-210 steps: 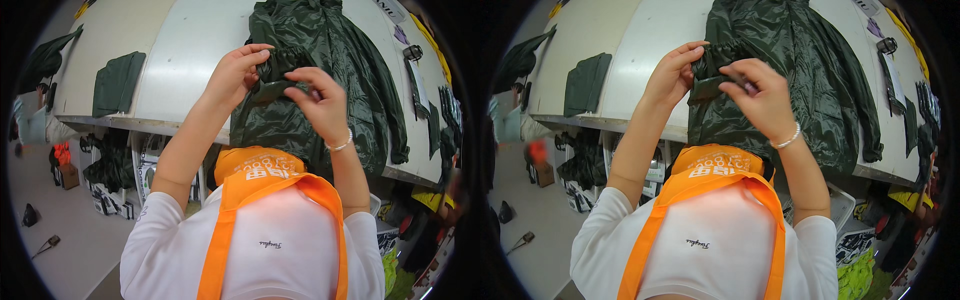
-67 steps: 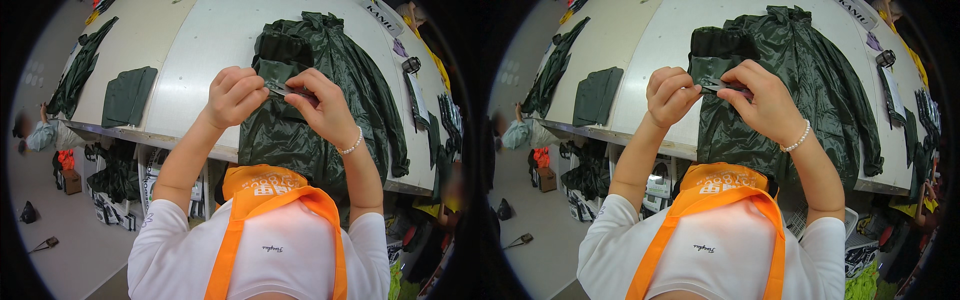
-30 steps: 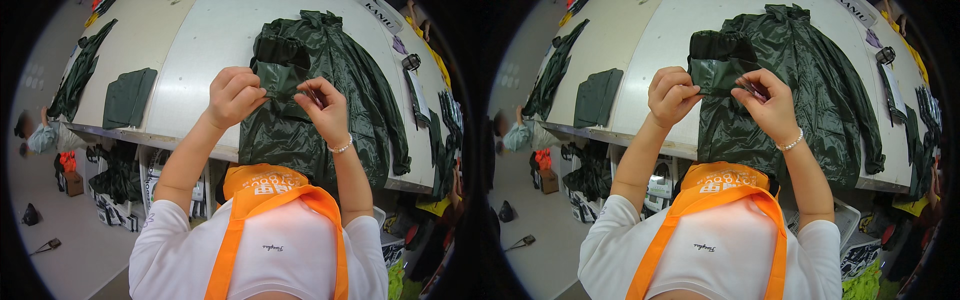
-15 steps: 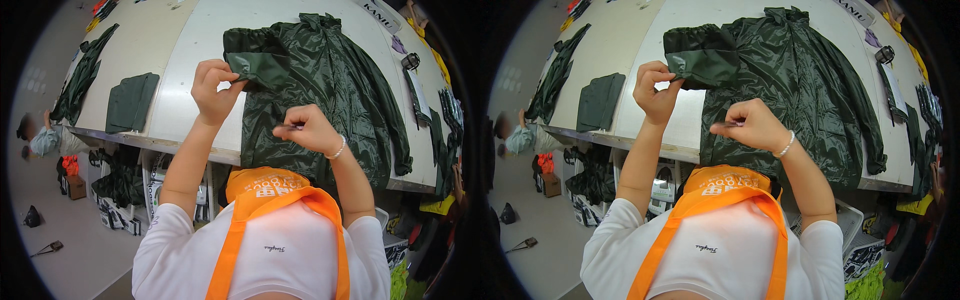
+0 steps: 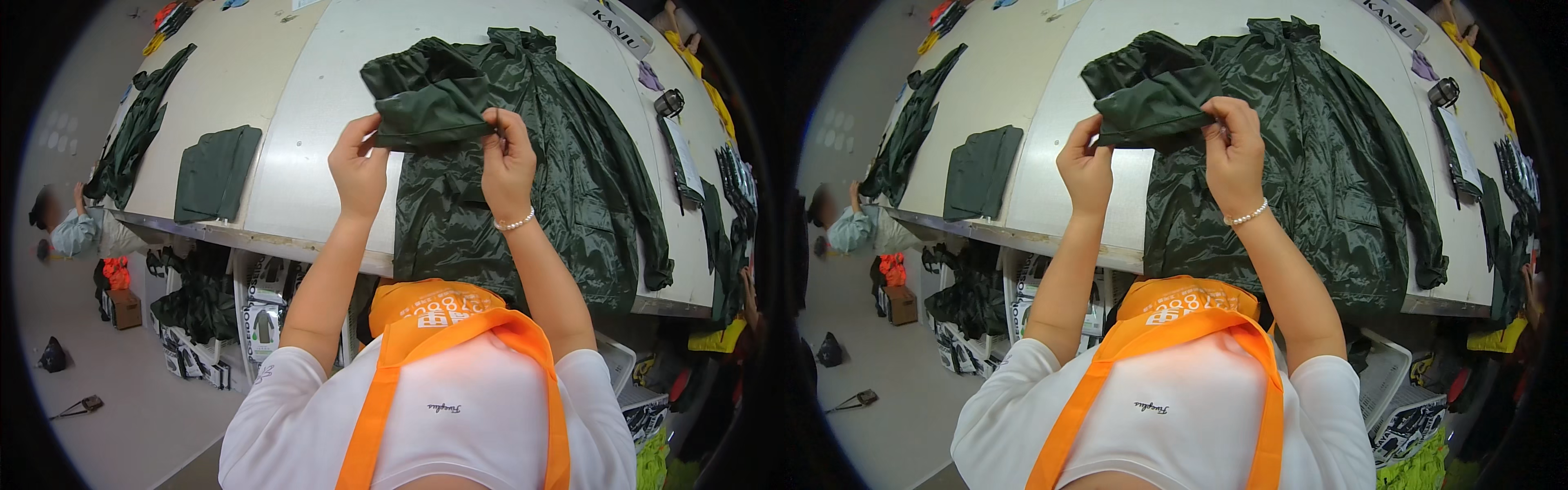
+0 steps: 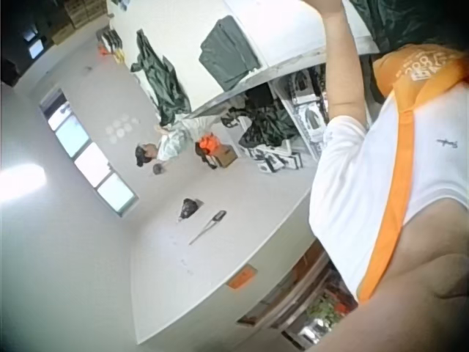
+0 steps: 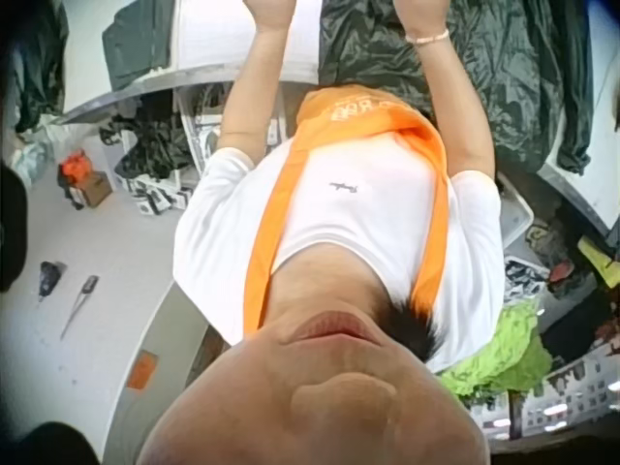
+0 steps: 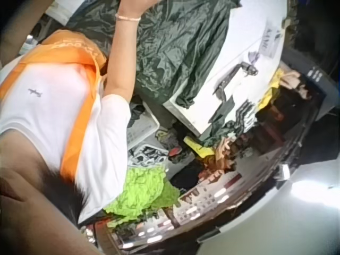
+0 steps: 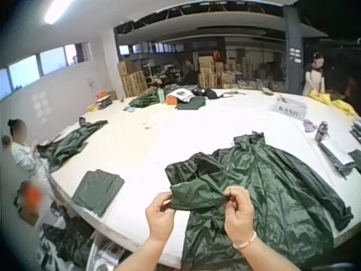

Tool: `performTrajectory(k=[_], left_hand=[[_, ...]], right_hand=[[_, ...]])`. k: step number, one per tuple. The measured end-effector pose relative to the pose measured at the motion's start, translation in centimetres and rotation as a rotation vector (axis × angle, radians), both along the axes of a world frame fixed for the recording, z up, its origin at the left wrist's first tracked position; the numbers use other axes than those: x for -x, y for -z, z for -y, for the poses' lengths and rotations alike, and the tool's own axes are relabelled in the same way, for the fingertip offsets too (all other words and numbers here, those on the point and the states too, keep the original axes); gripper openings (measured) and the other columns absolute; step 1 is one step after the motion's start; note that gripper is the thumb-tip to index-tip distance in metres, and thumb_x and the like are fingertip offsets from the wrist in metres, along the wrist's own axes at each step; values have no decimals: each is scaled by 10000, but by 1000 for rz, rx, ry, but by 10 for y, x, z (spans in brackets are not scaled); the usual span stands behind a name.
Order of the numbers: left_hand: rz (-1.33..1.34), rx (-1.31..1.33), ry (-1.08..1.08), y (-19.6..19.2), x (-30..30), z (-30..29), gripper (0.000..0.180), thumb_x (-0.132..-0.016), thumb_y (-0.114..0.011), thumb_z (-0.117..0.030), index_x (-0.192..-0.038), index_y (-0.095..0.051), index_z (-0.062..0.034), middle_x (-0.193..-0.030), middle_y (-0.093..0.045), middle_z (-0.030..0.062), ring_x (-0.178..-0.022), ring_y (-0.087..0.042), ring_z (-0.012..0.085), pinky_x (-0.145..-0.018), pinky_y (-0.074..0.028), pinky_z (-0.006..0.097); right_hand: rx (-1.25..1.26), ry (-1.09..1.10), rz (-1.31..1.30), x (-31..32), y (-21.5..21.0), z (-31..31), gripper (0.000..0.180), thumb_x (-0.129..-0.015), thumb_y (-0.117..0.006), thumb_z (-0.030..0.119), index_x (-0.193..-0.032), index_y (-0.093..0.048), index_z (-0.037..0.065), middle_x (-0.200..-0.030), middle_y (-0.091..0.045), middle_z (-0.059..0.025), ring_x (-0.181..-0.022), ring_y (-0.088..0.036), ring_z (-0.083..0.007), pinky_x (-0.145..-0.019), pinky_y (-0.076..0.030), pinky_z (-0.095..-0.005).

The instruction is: The person folds a dark green jacket on a white table. They smooth the fabric, fold the sleeves inward, fold the jacket in half lengthwise, then fold it into a compact rectangle and place it on a stack of similar folded jackets.

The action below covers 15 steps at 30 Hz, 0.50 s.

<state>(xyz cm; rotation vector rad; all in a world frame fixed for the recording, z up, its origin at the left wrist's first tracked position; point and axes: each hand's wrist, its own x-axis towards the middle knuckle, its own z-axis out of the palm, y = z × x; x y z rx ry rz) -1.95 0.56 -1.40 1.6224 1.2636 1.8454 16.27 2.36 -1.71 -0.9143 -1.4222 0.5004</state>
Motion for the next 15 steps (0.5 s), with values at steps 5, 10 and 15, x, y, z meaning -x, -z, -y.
performTrajectory(k=[5, 10, 15], left_hand=[[-277, 194, 704, -24, -5, 14, 144, -785, -646, -14, -680, -569, 48, -657, -569, 39, -612, -509, 92, -523, -404, 270], [-170, 556, 1133, -39, 24, 8, 484, -913, -541, -255, -531, -363, -19, -469, -342, 22, -459, -304, 111, -434, -236, 309], [-863, -158, 877, -61, 28, -7, 436, -817, -642, -167, -524, -361, -10, -530, -397, 43, -519, -441, 198, -780, -445, 369]], right_hand=[[194, -227, -477, -10, -16, 3, 110, -955, -454, 18, -1016, -545, 13, -1141, -600, -78, -912, -552, -73, -770, -445, -191], [281, -596, -238, -49, -40, 22, 72, -917, -491, 56, -910, -559, 34, -804, -584, 13, -646, -495, -40, -562, -392, -186], [200, -956, 683, -55, -72, 38, 172, -735, -601, -31, -892, -556, 23, -738, -550, -98, -650, -548, -261, -604, -456, -332]])
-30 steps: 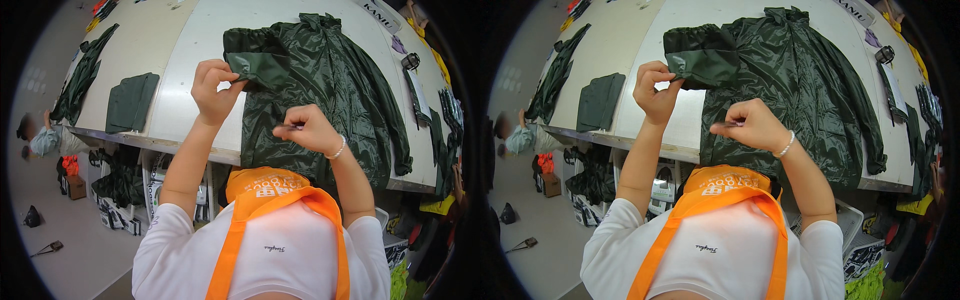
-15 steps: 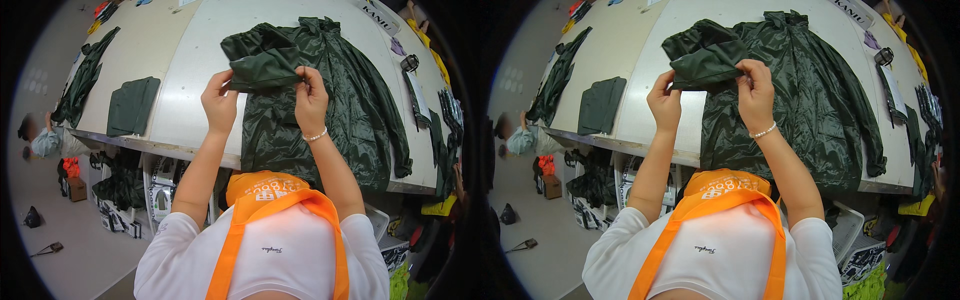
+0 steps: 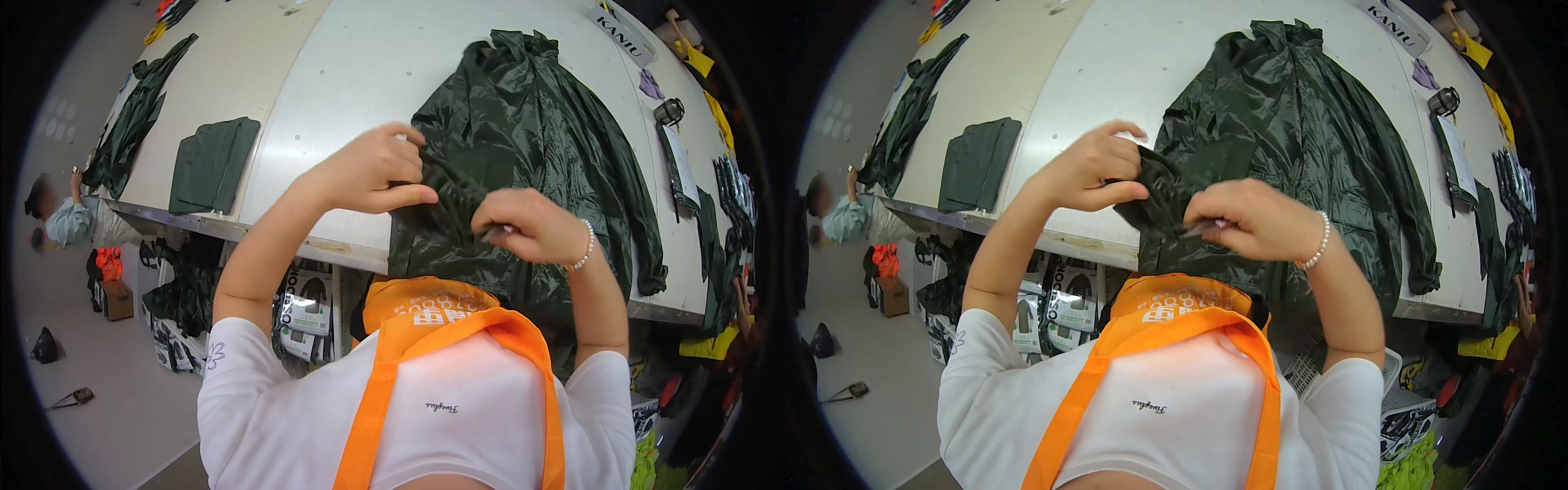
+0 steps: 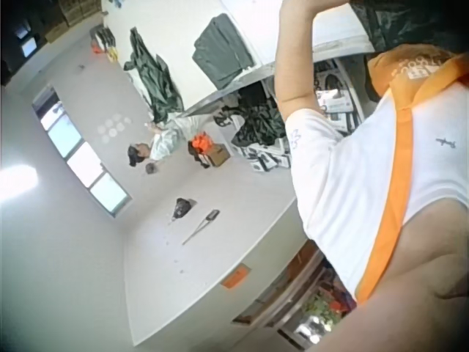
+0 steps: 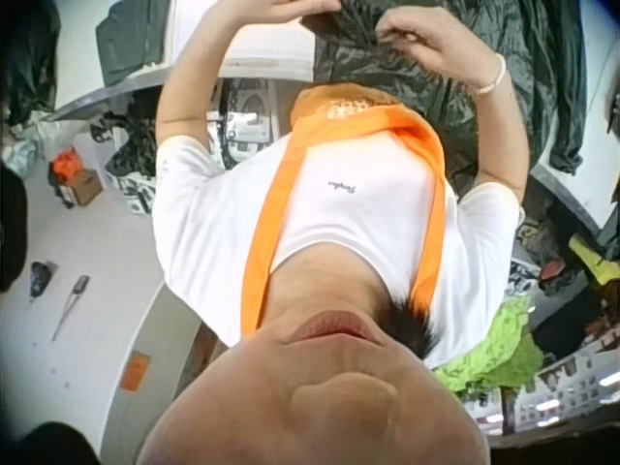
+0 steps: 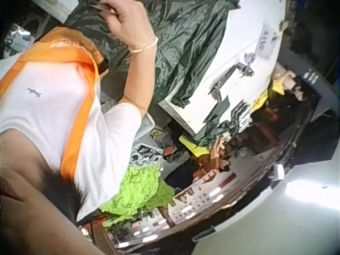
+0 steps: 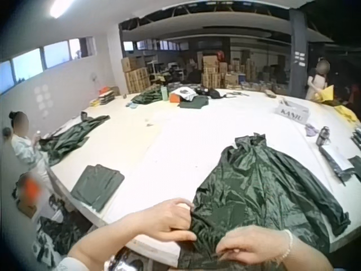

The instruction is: The person folds a dark green jacket on a white table. They smooth the fabric, fold the sleeves inward, fold the jacket in half lengthwise, then fold it into a compact rectangle and place it on a stack of similar folded jackets.

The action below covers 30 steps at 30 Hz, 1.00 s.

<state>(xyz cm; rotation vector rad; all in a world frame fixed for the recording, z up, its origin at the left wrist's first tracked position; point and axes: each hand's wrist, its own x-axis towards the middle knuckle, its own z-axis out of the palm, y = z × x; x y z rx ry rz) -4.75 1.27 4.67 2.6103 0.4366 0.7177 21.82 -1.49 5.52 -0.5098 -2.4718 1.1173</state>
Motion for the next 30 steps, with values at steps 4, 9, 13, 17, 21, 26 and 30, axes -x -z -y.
performTrajectory(k=[4, 9, 13, 17, 21, 26, 30], left_hand=[[145, -70, 58, -58, -6, 21, 349, -734, -725, -213, -541, -478, -59, -717, -577, 47, -744, -573, 205, -935, -360, 467], [767, 374, -241, -5, -17, 4, 521, -640, -826, -253, -1032, -558, -39, -1226, -505, 117, -1162, -478, 277, -1059, -292, 428], [728, 999, -325, 64, -40, 15, 579, -811, -727, -286, -1258, -479, -14, -1219, -531, 59, -1150, -455, 129, -994, -344, 292], [571, 829, -531, 62, -40, 7, 235, -912, -594, -205, -877, -633, 24, -688, -609, 32, -685, -531, 56, -620, -436, 234], [250, 487, -565, 53, -22, -2, 264, -898, -589, -225, -768, -593, 5, -579, -502, 169, -504, -485, 233, -509, -392, 318], [-89, 332, -251, 39, -30, 2, 394, -868, -600, -292, -642, -500, 15, -547, -464, 175, -510, -435, 330, -496, -375, 365], [-121, 561, -165, 37, -29, -2, 387, -882, -606, -262, -650, -496, 27, -522, -393, 72, -492, -352, 94, -458, -301, 288]], right_hand=[[-578, 133, 31, -18, -2, -17, 215, -653, -653, 7, -826, -526, 26, -695, -507, -106, -695, -542, -312, -612, -460, -376], [-721, 506, -296, -26, -19, 4, 122, -789, -649, 30, -871, -564, -3, -702, -566, -97, -606, -552, -219, -606, -472, -300], [-375, 849, -398, -15, -10, 11, 160, -929, -572, 144, -865, -560, -2, -650, -483, 2, -564, -390, -45, -504, -333, -188], [-233, 1006, -491, -31, 5, 3, 206, -941, -568, 184, -852, -563, -2, -677, -449, 61, -602, -355, -28, -528, -302, -185], [262, 898, -499, -53, 27, 14, 278, -967, -509, 257, -929, -619, 5, -799, -629, -23, -610, -474, -41, -563, -428, -183], [268, 812, -221, -39, -5, -6, 314, -919, -485, 94, -1213, -596, 112, -1052, -658, -16, -538, -429, 10, -475, -392, -147], [372, 332, -11, -25, 19, -12, 499, -795, -515, -57, -1270, -557, 89, -1049, -649, 20, -583, -361, -12, -538, -350, -157]])
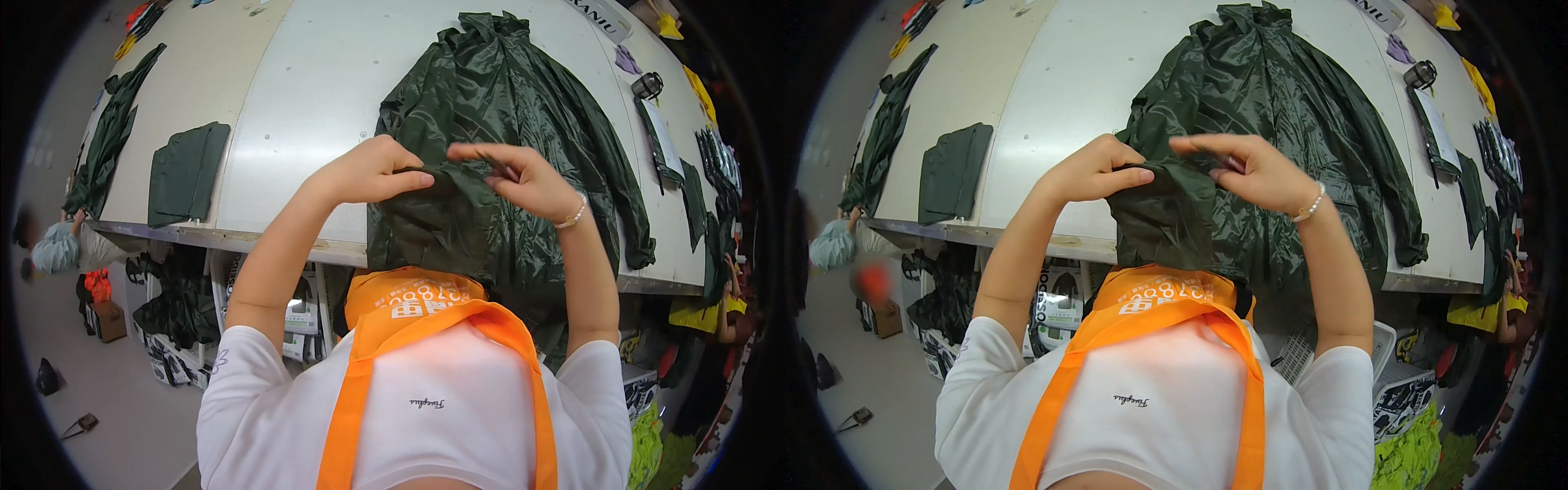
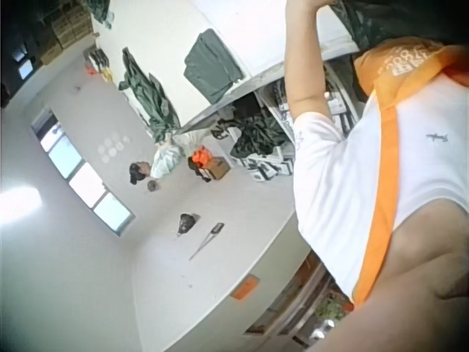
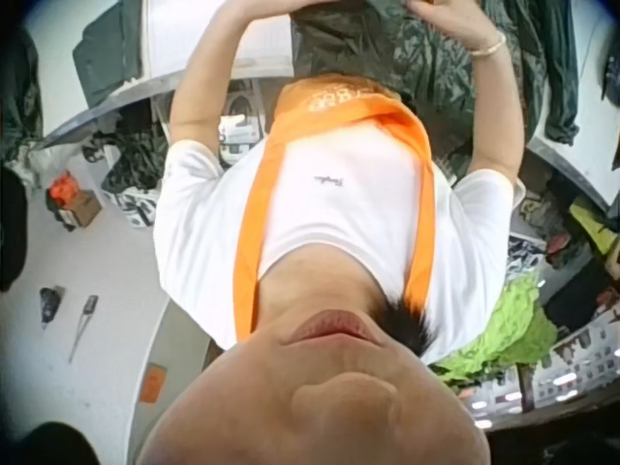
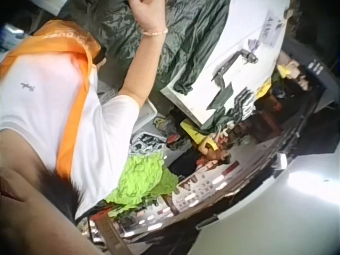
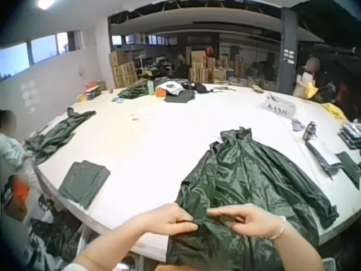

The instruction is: The person folds a dark green jacket on a white table. They smooth the fabric, fold the sleeves inward, fold the jacket in half lengthwise, then fold it into a compact rectangle and place it on a stack of similar folded jackets.

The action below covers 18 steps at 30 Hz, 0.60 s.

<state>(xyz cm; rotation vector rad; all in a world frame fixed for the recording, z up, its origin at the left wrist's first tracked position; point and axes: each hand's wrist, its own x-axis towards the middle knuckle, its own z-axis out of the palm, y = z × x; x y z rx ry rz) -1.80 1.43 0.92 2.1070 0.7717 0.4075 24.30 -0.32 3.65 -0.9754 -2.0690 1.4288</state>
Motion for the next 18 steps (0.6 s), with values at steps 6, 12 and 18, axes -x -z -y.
performTrajectory(k=[6, 12, 18], left_hand=[[87, 436, -64, 10, 14, -10, 373, -898, -600, -269, -709, -578, 51, -557, -457, -54, -539, -356, 32, -465, -326, 233], [191, -148, -387, 10, 26, -14, 211, -833, -665, -200, -869, -636, 6, -850, -572, 36, -780, -510, 124, -681, -421, 268], [388, -470, -620, 3, -43, 74, 688, -558, -870, -313, -1049, -470, -46, -998, -530, 118, -826, -543, 261, -701, -467, 334]], right_hand=[[-24, 220, -134, 15, 20, 18, 379, -786, -562, -73, -1140, -631, 45, -842, -655, 19, -663, -487, -10, -605, -412, -167], [-237, 497, -145, 28, 31, 28, 203, -853, -499, -43, -1018, -614, -11, -712, -610, -7, -621, -520, -19, -570, -413, -177], [-260, 867, -395, 60, 64, 24, 267, -858, -413, -61, -1023, -609, 12, -716, -514, 38, -577, -408, -14, -540, -345, -176]])
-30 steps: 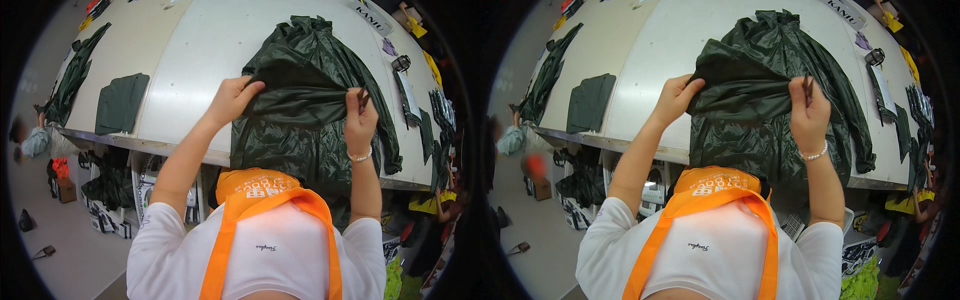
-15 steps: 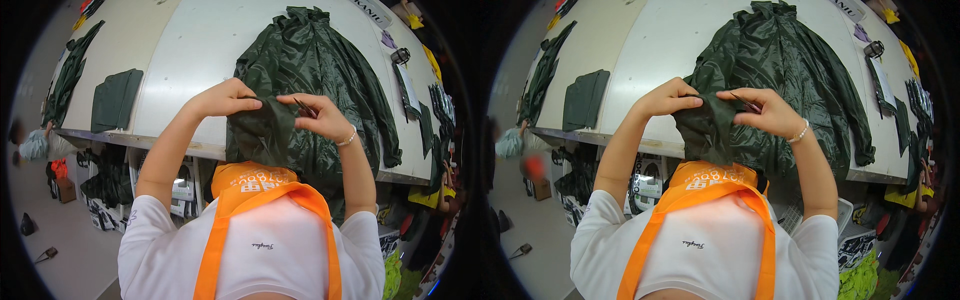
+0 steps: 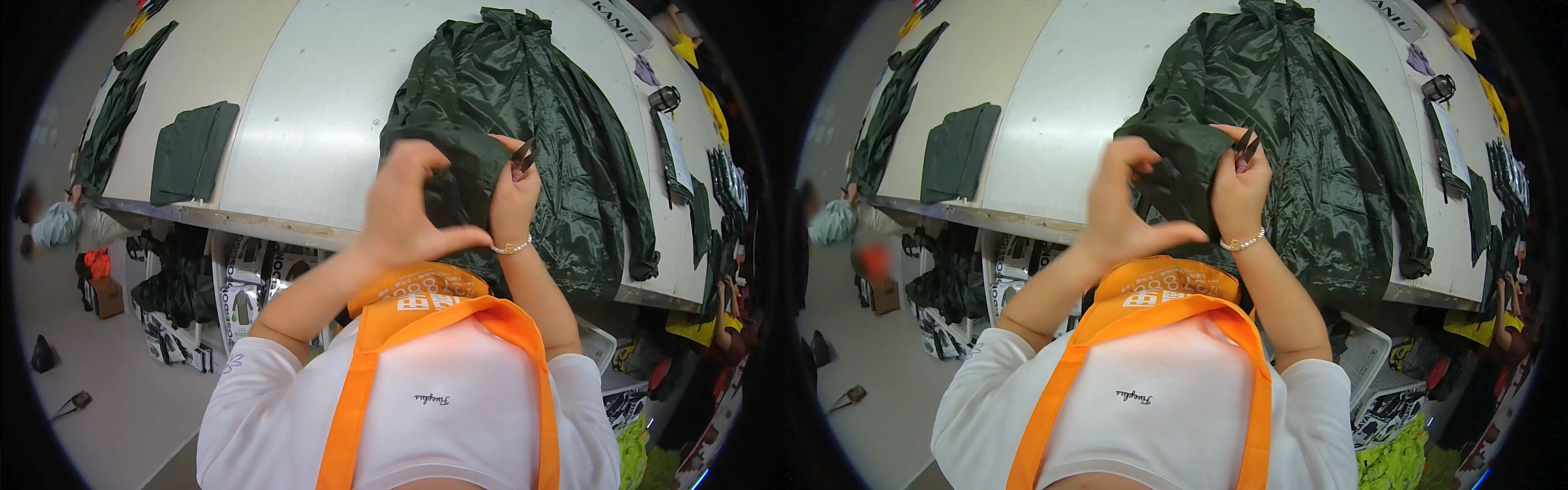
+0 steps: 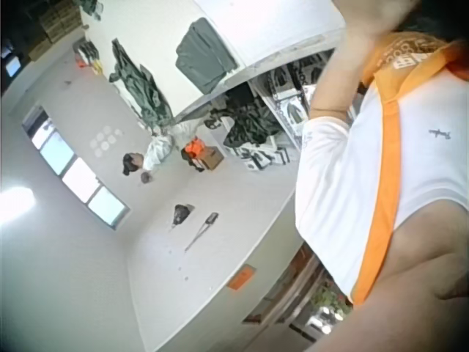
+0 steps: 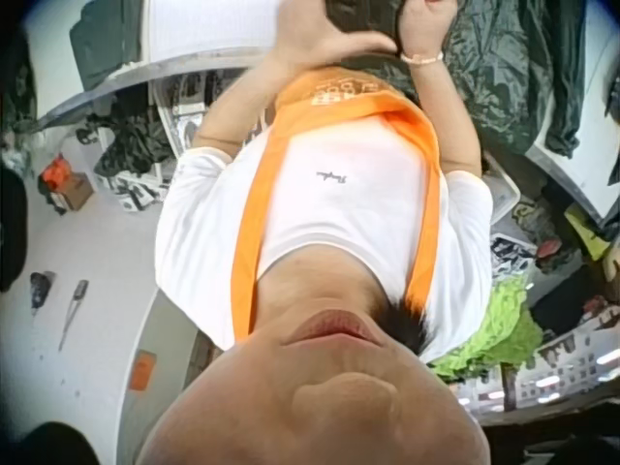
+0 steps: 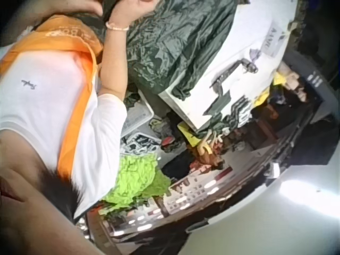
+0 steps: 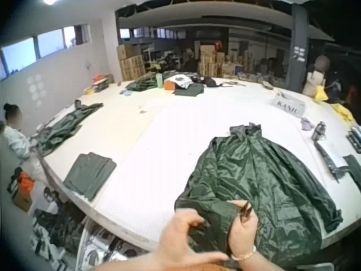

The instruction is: The person folds a dark green jacket on a white table. They smooth the fabric, fold the sleeves inward, fold the jacket in half lengthwise, then fold it into a compact rectangle and place it on a stack of similar folded jackets.

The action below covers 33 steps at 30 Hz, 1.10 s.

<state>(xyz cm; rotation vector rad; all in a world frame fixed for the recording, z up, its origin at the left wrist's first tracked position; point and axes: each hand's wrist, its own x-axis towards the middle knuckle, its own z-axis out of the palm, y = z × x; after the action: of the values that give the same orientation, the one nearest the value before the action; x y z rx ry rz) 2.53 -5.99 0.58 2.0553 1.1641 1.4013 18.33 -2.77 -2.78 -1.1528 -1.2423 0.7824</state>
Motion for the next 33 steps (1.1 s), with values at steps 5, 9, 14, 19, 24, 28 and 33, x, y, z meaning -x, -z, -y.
performTrajectory(k=[5, 9, 14, 19, 24, 28, 33], left_hand=[[2, 75, -107, 35, -14, 16, 530, -633, -773, -74, -1069, -477, -15, -1023, -536, 125, -913, -559, 298, -814, -455, 339], [83, 22, -168, 17, 13, 9, 317, -673, -571, 132, -954, -598, -12, -970, -633, 124, -929, -618, 264, -830, -475, 303], [-63, -199, -203, 19, 25, 10, 284, -598, -713, 95, -833, -617, -33, -880, -644, 87, -814, -620, 248, -713, -502, 318], [-98, -286, -228, 14, 20, 12, 303, -573, -753, 75, -815, -616, -45, -806, -631, 83, -765, -607, 238, -661, -495, 313], [-35, -278, -127, 19, 12, 13, 301, -590, -801, 30, -816, -616, -40, -770, -624, 80, -683, -599, 223, -582, -486, 289], [-82, -352, -108, 20, 20, 9, 289, -603, -814, 11, -769, -583, -41, -757, -618, 78, -608, -579, 216, -518, -467, 278], [-139, -441, -26, 12, 25, 6, 282, -602, -777, -6, -722, -525, -47, -750, -587, 67, -598, -557, 208, -487, -446, 288]], right_hand=[[208, -101, -320, 16, -9, 7, 216, -911, -404, 0, -1036, -579, 12, -619, -512, 14, -443, -438, -44, -413, -363, -205], [154, -153, -271, -4, 0, 14, 200, -902, -432, -19, -1030, -582, 20, -641, -517, 20, -484, -439, -26, -437, -351, -185], [73, -168, -107, -10, 10, 28, 207, -873, -479, -52, -1026, -597, 20, -693, -513, 52, -555, -419, 2, -492, -326, -160], [37, -161, 15, -14, 13, 32, 209, -844, -515, -64, -1015, -608, 13, -678, -526, 56, -544, -394, 8, -489, -318, -161], [17, -270, 196, -9, 8, 38, 197, -821, -545, -59, -993, -613, 9, -612, -522, -4, -511, -435, -36, -495, -372, -189], [-52, -358, 371, -27, -33, 35, 254, -856, -610, 121, -1072, -530, 13, -812, -585, -99, -689, -618, -186, -588, -459, -269], [-101, -485, 769, -28, -79, 25, 218, -834, -645, 152, -992, -535, 51, -866, -567, -89, -721, -616, -243, -614, -499, -318]])
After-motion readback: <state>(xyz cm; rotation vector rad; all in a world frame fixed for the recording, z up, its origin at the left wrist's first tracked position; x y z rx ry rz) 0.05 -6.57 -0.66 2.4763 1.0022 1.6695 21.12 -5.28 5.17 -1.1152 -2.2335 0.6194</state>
